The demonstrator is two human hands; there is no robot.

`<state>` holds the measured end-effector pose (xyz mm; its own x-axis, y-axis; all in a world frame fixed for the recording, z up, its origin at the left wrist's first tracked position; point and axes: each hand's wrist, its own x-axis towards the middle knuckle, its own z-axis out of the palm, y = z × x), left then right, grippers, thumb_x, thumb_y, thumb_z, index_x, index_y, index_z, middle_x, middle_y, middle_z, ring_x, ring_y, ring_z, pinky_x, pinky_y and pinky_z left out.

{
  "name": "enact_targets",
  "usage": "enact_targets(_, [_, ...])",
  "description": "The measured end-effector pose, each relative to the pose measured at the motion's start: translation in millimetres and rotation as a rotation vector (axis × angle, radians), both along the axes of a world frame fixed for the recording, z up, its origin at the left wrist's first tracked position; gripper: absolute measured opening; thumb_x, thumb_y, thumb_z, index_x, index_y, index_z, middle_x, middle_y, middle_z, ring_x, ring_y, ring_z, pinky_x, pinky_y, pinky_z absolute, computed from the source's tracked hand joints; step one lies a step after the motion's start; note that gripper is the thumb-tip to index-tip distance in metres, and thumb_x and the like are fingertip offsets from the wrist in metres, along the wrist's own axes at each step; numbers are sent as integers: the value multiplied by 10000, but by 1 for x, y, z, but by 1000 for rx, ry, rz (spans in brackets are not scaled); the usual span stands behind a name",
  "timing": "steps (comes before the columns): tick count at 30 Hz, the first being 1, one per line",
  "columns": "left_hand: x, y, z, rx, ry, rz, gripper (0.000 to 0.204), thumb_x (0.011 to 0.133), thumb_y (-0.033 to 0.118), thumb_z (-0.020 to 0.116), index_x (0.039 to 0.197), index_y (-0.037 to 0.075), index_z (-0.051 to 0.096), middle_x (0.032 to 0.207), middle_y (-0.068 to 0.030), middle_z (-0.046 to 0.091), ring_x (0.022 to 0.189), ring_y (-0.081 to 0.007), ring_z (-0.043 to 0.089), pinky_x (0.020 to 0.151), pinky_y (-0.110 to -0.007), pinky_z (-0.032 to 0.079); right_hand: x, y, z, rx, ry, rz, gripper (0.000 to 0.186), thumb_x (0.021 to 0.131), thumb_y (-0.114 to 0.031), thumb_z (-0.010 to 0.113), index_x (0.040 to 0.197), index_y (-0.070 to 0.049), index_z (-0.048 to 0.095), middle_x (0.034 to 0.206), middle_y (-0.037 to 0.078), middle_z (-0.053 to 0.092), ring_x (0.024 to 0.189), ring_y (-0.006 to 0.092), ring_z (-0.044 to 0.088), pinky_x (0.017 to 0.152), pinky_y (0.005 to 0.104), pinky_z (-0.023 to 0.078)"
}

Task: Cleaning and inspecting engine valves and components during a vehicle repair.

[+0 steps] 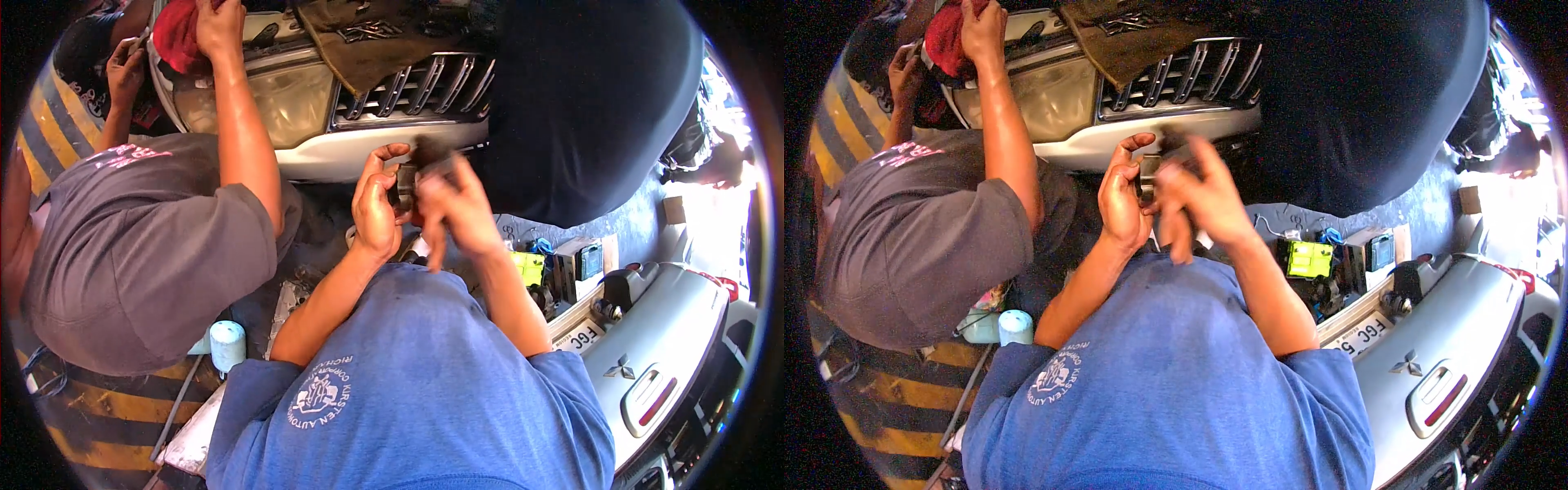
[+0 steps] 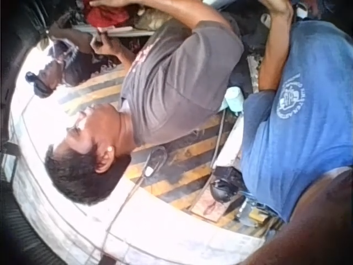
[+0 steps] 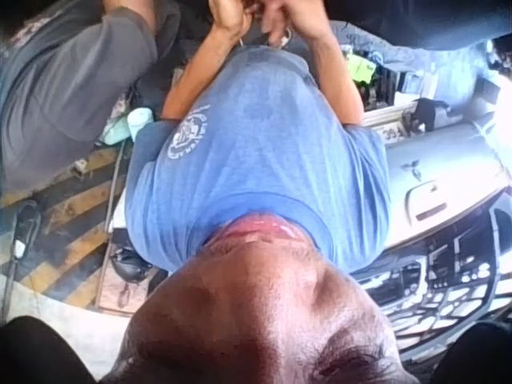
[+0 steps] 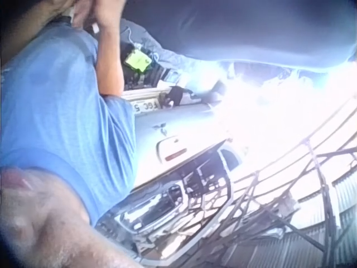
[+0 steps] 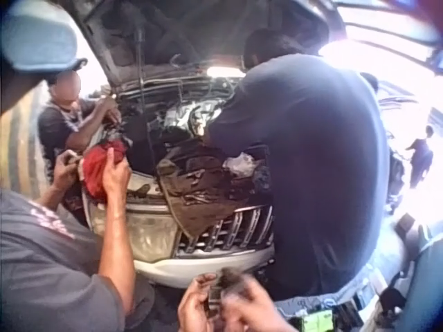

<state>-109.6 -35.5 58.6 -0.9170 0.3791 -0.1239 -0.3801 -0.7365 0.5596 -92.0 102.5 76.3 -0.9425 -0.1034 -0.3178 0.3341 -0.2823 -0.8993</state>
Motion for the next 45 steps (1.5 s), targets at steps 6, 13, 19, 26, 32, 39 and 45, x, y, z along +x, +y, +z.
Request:
enact_targets(6, [3,17,-4,-332,125,329,348,810,131,327,1092,-11,474,1077,-107,524,973,-160,510,894,-264,395,-11,-26,-14,320,344,-231,209,827,-52,659,1009,29,596,898,46,640,831,92,566,754,256,479])
enact_targets(13, [7,9,8,-282,130,167,350,871,168,340,1166,3,430,889,-51,608,779,-94,527,778,-235,416,-21,-7,10,-350,-117,-232,179,928,-211,567,1014,-55,590,837,30,627,717,95,586,650,228,481])
enact_targets(19, [-9,1,2,-434,207,67,390,915,153,356,1275,13,407,1090,-98,565,975,-150,549,851,-275,445,-2,-20,0,364,256,93,679,913,-267,594,1432,6,253,1401,180,390,1319,238,334,1094,341,247])
enact_targets(26, [-8,-11,18,-329,162,-278,687,882,335,373,1471,34,186,1541,-130,158,1418,-232,160,1100,-430,212,-9,5,-39,-530,-122,-232,176,900,-136,575,1059,-64,549,939,40,615,851,149,606,746,274,512])
enact_targets(32, [-12,-37,37,-274,158,-316,657,872,336,388,1425,-4,286,1461,-159,342,1343,-286,345,1038,-411,359,-7,24,-42,-633,-95,-160,376,891,-202,559,1234,-51,525,1077,102,635,909,187,617,811,305,514])
enact_targets(39, [-19,-33,14,-49,34,-163,658,877,414,379,1413,37,329,1413,-138,413,1249,-264,450,1011,-399,380,-13,28,-27,-834,-12,-186,367,905,-178,531,1253,-65,506,1088,108,627,902,210,607,814,345,516])
enact_targets(45, [-9,26,-3,-70,-178,-16,541,907,426,371,1299,60,441,1295,-98,496,1194,-204,476,1014,-346,367,-27,-24,-22,154,289,-472,365,814,5,581,1176,-31,558,992,56,617,852,152,585,806,280,478])
